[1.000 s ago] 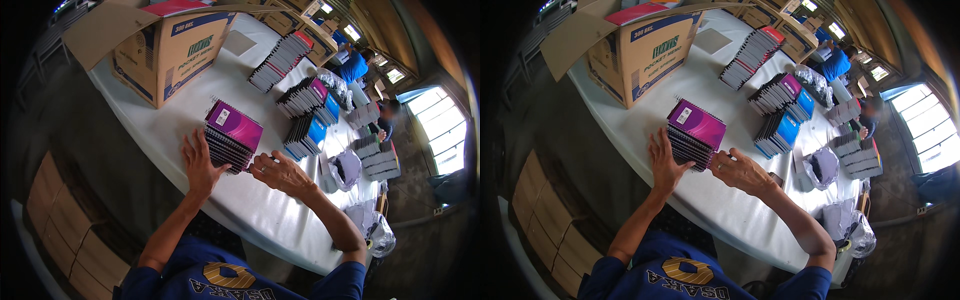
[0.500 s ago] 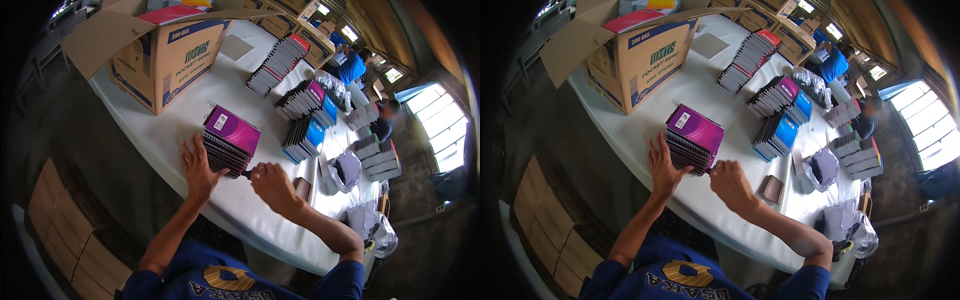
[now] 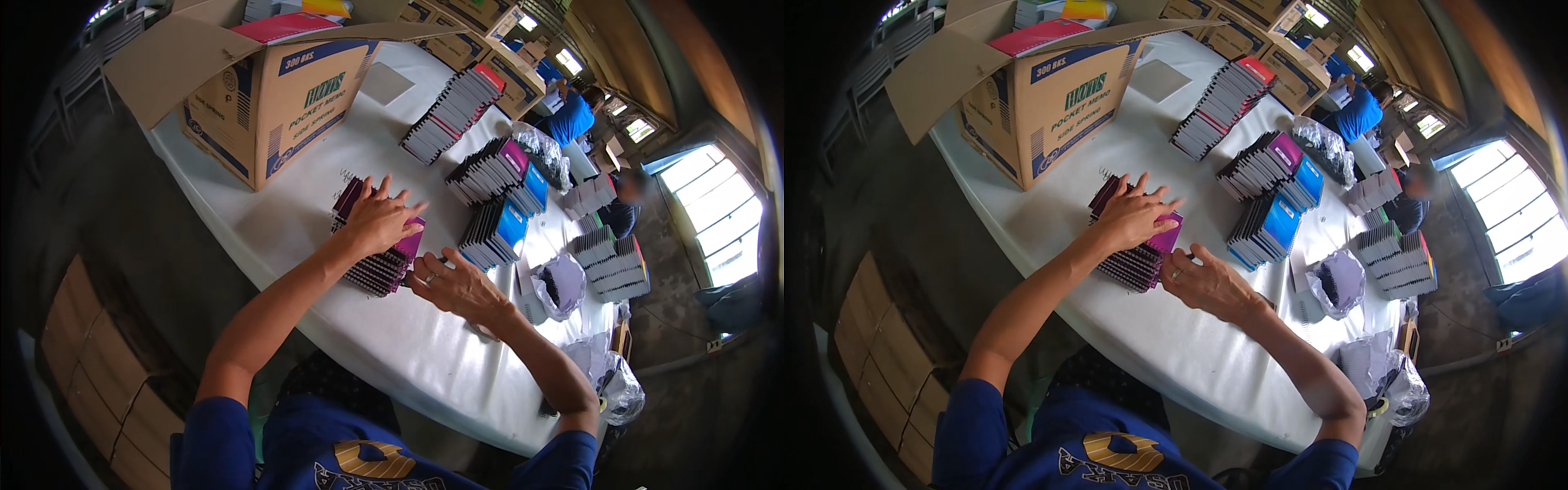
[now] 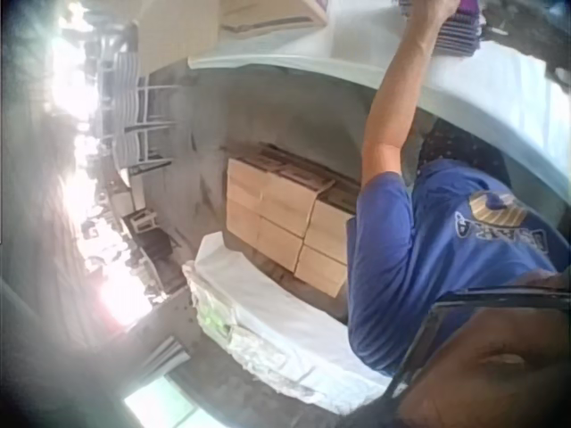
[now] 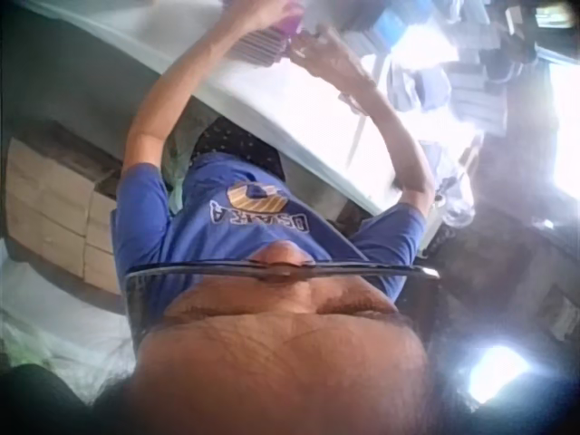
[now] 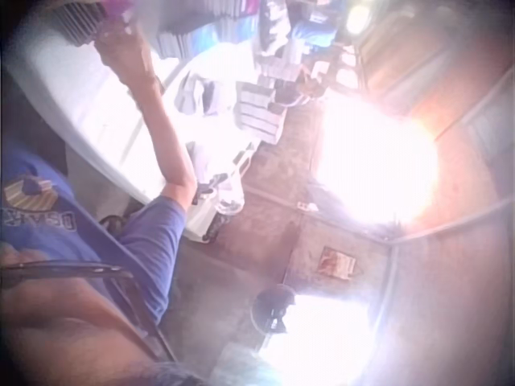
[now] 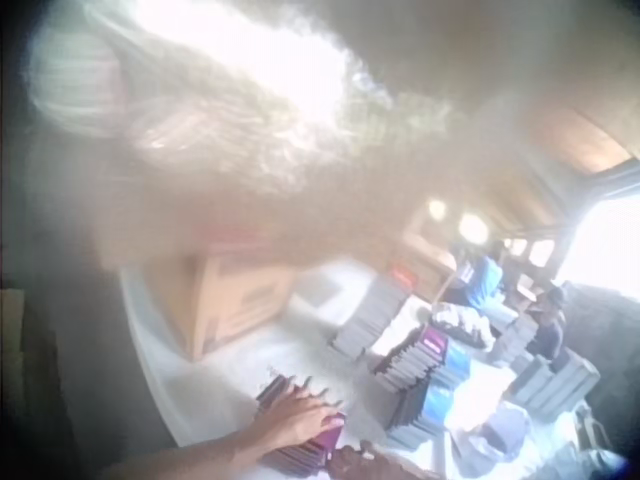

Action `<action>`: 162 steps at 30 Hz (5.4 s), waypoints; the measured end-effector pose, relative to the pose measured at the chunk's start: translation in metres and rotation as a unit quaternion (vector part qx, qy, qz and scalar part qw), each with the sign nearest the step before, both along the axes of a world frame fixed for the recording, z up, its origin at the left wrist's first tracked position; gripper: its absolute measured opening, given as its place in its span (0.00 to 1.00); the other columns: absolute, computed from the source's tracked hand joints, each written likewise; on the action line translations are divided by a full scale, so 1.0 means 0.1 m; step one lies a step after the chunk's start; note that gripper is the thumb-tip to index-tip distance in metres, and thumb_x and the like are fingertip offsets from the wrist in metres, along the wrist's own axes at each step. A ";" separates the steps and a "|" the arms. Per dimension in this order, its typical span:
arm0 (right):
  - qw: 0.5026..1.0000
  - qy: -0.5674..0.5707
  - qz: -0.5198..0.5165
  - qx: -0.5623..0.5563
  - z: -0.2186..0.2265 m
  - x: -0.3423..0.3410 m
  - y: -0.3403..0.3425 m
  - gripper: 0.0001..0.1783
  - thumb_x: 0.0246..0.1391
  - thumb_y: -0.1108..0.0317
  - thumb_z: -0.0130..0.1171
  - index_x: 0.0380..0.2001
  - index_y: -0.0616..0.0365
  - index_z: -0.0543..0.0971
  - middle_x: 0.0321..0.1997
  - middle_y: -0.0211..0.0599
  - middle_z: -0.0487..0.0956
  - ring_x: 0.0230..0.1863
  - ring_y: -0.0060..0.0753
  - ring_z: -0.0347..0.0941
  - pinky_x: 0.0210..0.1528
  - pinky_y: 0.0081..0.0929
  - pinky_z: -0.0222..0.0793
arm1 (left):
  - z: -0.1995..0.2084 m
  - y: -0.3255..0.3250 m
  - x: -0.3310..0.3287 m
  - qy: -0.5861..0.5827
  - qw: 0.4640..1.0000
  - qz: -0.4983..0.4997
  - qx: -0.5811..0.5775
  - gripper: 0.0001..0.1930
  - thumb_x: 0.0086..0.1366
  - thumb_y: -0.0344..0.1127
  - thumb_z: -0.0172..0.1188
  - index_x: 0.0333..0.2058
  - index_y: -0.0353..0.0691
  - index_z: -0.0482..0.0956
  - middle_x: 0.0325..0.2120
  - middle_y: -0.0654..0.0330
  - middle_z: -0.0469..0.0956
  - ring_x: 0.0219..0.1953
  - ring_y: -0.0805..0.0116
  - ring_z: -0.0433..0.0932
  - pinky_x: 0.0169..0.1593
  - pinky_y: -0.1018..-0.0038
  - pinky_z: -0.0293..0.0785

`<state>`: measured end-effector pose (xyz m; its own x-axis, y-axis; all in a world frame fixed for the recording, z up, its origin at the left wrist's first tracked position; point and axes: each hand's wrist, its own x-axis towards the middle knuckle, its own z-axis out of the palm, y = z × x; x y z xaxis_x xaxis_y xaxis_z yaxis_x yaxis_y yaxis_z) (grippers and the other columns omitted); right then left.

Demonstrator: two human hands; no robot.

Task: The person trims the spiral binding of notebooks using shears and places the finished notebooks into a cardboard box.

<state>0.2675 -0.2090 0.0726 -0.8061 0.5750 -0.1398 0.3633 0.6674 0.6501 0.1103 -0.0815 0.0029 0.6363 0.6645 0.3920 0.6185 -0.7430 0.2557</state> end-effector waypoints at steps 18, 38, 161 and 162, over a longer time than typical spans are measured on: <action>0.997 0.052 -0.026 -0.042 0.17 0.03 0.04 0.16 0.45 0.66 0.62 0.40 0.48 0.76 0.46 0.25 0.70 0.54 0.23 0.64 0.63 0.33 0.56 | 0.04 -0.01 0.02 0.040 0.993 -0.025 -0.106 0.21 0.66 0.58 0.49 0.55 0.64 0.76 0.64 0.64 0.62 0.68 0.52 0.55 0.68 0.47 0.47; 1.000 0.022 -0.019 0.001 0.28 -0.03 0.06 0.18 0.43 0.66 0.64 0.41 0.47 0.75 0.44 0.22 0.72 0.52 0.23 0.66 0.63 0.33 0.56 | 0.02 0.00 0.00 0.042 0.993 -0.022 -0.106 0.21 0.66 0.57 0.50 0.55 0.64 0.75 0.65 0.63 0.62 0.68 0.53 0.54 0.68 0.48 0.47; 0.878 0.286 -0.366 -0.115 -0.19 0.51 -0.62 0.21 0.47 0.57 0.68 0.42 0.55 0.77 0.44 0.44 0.71 0.45 0.41 0.70 0.46 0.37 0.64 | 0.01 -0.03 0.00 0.037 0.996 -0.035 -0.077 0.21 0.65 0.55 0.52 0.55 0.62 0.76 0.63 0.63 0.64 0.66 0.52 0.59 0.66 0.47 0.51; 0.867 0.290 -0.385 -0.130 -0.35 0.63 -0.71 0.21 0.47 0.57 0.68 0.42 0.54 0.77 0.43 0.44 0.71 0.45 0.41 0.70 0.46 0.38 0.64 | -0.01 -0.02 0.00 0.032 0.996 -0.036 -0.073 0.23 0.65 0.55 0.52 0.57 0.61 0.73 0.63 0.61 0.63 0.66 0.51 0.58 0.66 0.46 0.50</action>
<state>0.3300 -0.2797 0.0375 -0.1761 0.9833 -0.0451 0.9811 0.1791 0.0729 0.1101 -0.0837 0.0024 0.7043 0.6639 0.2514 0.5839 -0.7431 0.3269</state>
